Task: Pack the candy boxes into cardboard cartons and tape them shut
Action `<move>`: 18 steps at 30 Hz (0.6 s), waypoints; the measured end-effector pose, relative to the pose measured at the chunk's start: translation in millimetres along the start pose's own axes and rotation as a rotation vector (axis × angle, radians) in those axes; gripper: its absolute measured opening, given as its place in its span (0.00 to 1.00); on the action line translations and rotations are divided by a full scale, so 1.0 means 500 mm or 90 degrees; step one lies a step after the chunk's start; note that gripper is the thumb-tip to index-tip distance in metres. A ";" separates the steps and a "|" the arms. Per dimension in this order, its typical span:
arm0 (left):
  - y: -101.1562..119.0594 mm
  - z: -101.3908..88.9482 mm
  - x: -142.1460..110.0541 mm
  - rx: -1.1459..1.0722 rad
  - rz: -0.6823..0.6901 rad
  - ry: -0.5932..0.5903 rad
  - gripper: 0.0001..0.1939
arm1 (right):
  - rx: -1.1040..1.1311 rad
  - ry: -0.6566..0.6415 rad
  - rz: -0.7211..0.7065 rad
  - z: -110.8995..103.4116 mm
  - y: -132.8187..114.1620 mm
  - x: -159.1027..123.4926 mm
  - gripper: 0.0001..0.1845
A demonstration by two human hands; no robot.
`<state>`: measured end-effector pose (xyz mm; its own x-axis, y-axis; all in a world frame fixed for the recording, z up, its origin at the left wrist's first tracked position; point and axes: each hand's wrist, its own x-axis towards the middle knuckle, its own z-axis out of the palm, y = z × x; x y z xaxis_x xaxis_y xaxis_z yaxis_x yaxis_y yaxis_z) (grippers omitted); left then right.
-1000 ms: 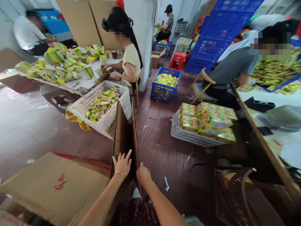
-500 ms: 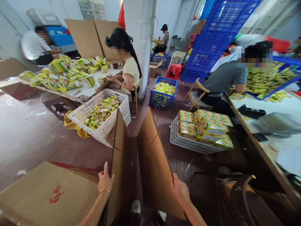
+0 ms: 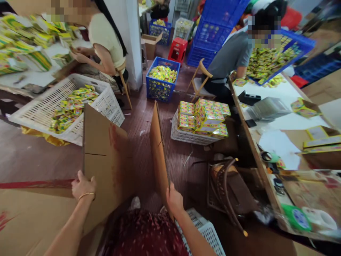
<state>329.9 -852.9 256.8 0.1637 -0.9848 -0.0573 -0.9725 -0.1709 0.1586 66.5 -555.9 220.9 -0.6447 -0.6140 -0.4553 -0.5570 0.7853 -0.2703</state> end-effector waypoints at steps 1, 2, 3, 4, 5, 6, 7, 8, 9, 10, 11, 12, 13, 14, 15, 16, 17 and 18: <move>0.041 0.006 -0.027 -0.011 0.066 0.031 0.37 | 0.013 -0.019 -0.003 -0.006 0.013 0.004 0.24; 0.091 0.016 -0.063 -0.043 0.142 0.029 0.37 | 0.036 -0.033 -0.010 -0.014 0.026 0.009 0.25; 0.147 0.032 -0.106 -0.091 0.221 -0.013 0.34 | 0.069 -0.050 -0.024 -0.023 0.039 0.015 0.26; 0.207 0.054 -0.154 -0.167 0.277 -0.121 0.32 | 0.109 -0.060 -0.044 -0.031 0.053 0.022 0.26; 0.268 0.080 -0.205 -0.253 0.289 -0.236 0.31 | 0.152 -0.064 -0.069 -0.039 0.065 0.031 0.27; 0.325 0.109 -0.254 -0.320 0.283 -0.323 0.31 | 0.194 -0.069 -0.095 -0.046 0.078 0.040 0.28; 0.377 0.139 -0.300 -0.365 0.278 -0.381 0.33 | 0.227 -0.076 -0.118 -0.052 0.089 0.049 0.28; 0.420 0.165 -0.339 -0.385 0.276 -0.392 0.33 | 0.244 -0.086 -0.137 -0.058 0.101 0.059 0.28; 0.455 0.188 -0.370 -0.388 0.273 -0.383 0.33 | 0.248 -0.099 -0.151 -0.062 0.112 0.068 0.29; 0.480 0.204 -0.393 -0.375 0.276 -0.364 0.32 | 0.245 -0.114 -0.162 -0.067 0.123 0.076 0.29; 0.497 0.212 -0.407 -0.351 0.280 -0.340 0.31 | 0.242 -0.128 -0.174 -0.072 0.134 0.083 0.29; 0.508 0.214 -0.415 -0.321 0.289 -0.319 0.30 | 0.243 -0.135 -0.187 -0.077 0.145 0.089 0.29; 0.515 0.210 -0.419 -0.287 0.303 -0.305 0.30 | 0.247 -0.137 -0.201 -0.083 0.155 0.093 0.29; 0.521 0.201 -0.420 -0.253 0.318 -0.294 0.30 | 0.251 -0.134 -0.208 -0.089 0.164 0.097 0.28; 0.528 0.189 -0.421 -0.218 0.331 -0.285 0.30 | 0.247 -0.128 -0.205 -0.096 0.171 0.100 0.28; 0.536 0.176 -0.423 -0.181 0.336 -0.275 0.31 | 0.232 -0.118 -0.190 -0.103 0.175 0.103 0.27; 0.547 0.165 -0.427 -0.144 0.335 -0.265 0.32 | 0.206 -0.107 -0.166 -0.110 0.176 0.108 0.27; 0.560 0.156 -0.432 -0.108 0.327 -0.256 0.33 | 0.178 -0.096 -0.139 -0.117 0.174 0.115 0.28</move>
<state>9.1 -685.5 236.8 -0.4185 -0.8605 -0.2905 -0.8656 0.2811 0.4145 -49.7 -527.3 220.8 -0.4299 -0.7673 -0.4758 -0.4955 0.6410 -0.5861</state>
